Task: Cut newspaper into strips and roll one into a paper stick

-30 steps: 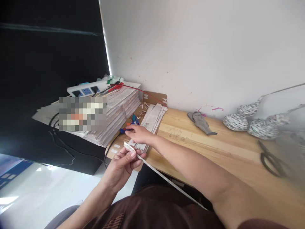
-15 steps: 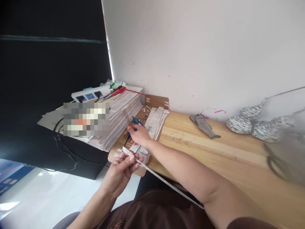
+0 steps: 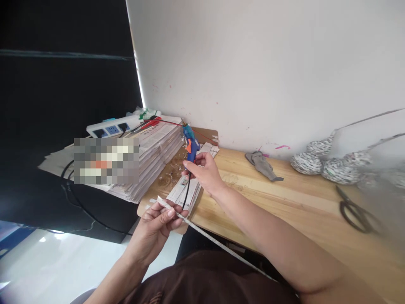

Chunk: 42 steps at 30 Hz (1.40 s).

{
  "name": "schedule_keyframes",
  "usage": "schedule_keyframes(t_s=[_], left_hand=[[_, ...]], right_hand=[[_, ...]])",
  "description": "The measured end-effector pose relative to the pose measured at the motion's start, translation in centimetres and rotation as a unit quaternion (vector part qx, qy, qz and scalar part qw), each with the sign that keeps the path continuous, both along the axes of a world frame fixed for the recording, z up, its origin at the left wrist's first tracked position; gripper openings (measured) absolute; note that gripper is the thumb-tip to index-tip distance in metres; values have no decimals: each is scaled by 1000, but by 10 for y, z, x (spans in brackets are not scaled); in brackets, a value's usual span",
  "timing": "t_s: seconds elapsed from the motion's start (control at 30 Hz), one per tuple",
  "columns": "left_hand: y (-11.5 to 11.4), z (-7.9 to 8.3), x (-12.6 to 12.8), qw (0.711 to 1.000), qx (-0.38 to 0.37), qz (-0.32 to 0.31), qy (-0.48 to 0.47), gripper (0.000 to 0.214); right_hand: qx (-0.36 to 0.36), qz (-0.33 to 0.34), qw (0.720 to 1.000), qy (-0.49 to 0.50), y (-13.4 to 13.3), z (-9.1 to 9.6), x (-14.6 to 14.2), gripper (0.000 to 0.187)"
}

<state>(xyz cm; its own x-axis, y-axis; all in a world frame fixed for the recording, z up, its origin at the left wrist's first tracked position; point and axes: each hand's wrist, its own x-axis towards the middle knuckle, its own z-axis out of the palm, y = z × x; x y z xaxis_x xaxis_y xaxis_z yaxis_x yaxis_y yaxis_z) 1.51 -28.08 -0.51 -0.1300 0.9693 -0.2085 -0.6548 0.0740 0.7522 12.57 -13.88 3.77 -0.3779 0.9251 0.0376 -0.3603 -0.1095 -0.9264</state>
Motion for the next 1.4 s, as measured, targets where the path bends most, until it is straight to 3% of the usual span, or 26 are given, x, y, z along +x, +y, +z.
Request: schedule_keyframes(t_s=[0.17,0.37,0.67,1.17,1.4], left_hand=[[4,-2,5,1000,-18,6,-2,23],[9,0,8,1000,-18,19,11,23],[18,6,3,998,-6,68,13,25],[21,5,6,998,-3,68,12,23],[20,3,6,997,-4,67,22,23]], right_hand=[[-90,173,980,28,-12,4,27,33],[-77,181,980,24,-24,-5,47,32],[-79,208,975,-1,-36,-2,81,28],[-6,191,980,-51,-50,-7,101,27],[-60,181,981,-37,-52,-6,104,31]])
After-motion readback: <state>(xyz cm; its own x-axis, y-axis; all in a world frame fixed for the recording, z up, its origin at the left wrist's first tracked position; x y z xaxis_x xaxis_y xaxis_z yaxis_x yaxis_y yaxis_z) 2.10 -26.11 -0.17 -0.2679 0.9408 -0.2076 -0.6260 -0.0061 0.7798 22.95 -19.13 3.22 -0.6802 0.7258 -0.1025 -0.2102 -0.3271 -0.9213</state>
